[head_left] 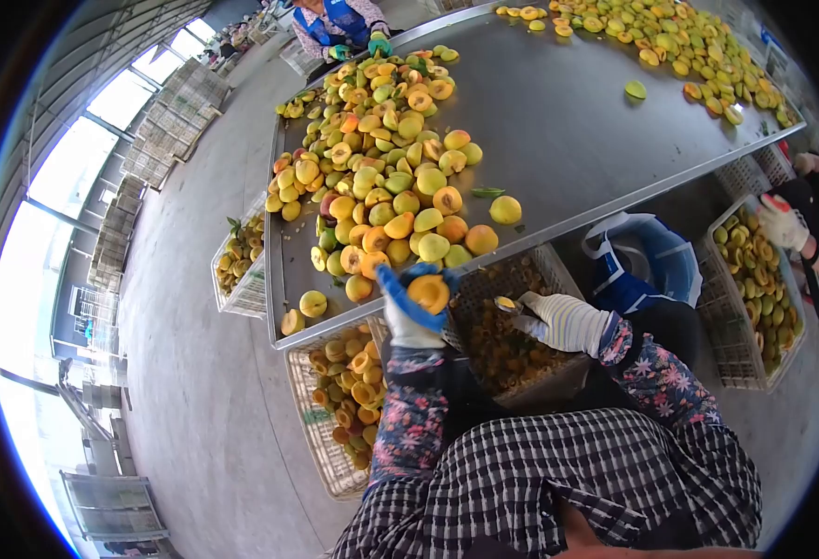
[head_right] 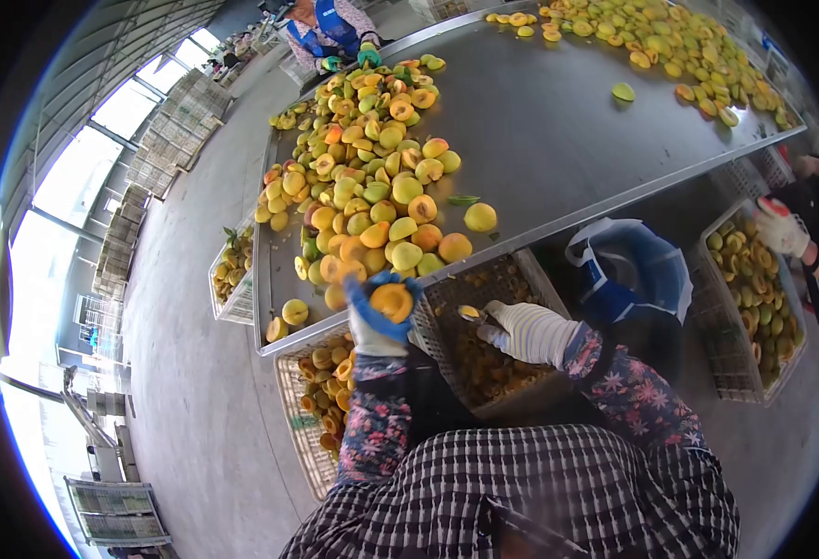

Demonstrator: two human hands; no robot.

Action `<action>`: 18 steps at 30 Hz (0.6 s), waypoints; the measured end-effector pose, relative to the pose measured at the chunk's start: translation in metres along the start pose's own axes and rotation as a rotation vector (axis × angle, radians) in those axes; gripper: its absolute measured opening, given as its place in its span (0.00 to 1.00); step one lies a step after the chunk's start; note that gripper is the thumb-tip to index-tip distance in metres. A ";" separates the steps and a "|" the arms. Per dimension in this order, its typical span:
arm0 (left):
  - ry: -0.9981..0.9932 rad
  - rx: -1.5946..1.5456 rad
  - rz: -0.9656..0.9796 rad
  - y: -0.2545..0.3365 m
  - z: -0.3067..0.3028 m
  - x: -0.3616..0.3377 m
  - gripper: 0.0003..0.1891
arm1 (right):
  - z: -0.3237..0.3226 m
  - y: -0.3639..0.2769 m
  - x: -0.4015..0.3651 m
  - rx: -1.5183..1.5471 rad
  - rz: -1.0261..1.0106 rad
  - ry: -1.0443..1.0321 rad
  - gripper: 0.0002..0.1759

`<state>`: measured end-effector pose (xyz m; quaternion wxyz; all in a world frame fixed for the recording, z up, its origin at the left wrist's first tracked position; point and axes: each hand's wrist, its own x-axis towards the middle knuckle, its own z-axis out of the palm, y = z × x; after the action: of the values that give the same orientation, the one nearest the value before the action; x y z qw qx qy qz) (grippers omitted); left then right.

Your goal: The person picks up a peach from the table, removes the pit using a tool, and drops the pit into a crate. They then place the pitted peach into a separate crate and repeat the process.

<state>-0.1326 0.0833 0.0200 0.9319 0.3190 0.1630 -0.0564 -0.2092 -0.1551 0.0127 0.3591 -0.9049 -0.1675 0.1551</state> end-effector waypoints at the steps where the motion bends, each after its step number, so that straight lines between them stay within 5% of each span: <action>1: -0.057 0.070 0.100 0.014 -0.023 0.004 0.28 | -0.002 -0.001 -0.001 -0.032 0.016 -0.039 0.24; 5: 0.219 0.301 0.358 0.081 -0.066 -0.013 0.31 | 0.002 -0.001 0.000 -0.158 0.061 -0.171 0.30; 12: 0.197 0.040 0.274 0.092 -0.084 -0.026 0.27 | 0.015 0.003 0.014 -0.394 -0.007 -0.246 0.26; 16: 0.245 0.261 0.411 0.108 -0.089 -0.028 0.27 | 0.013 -0.001 0.013 -0.334 0.022 -0.184 0.27; 18: 0.474 0.794 0.491 0.138 -0.122 -0.021 0.27 | 0.010 0.000 0.011 -0.348 0.065 -0.221 0.26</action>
<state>-0.1563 0.2672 0.0156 0.6626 0.6804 0.2561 0.1802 -0.2030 -0.1450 0.0040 0.1718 -0.9357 -0.2010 0.2336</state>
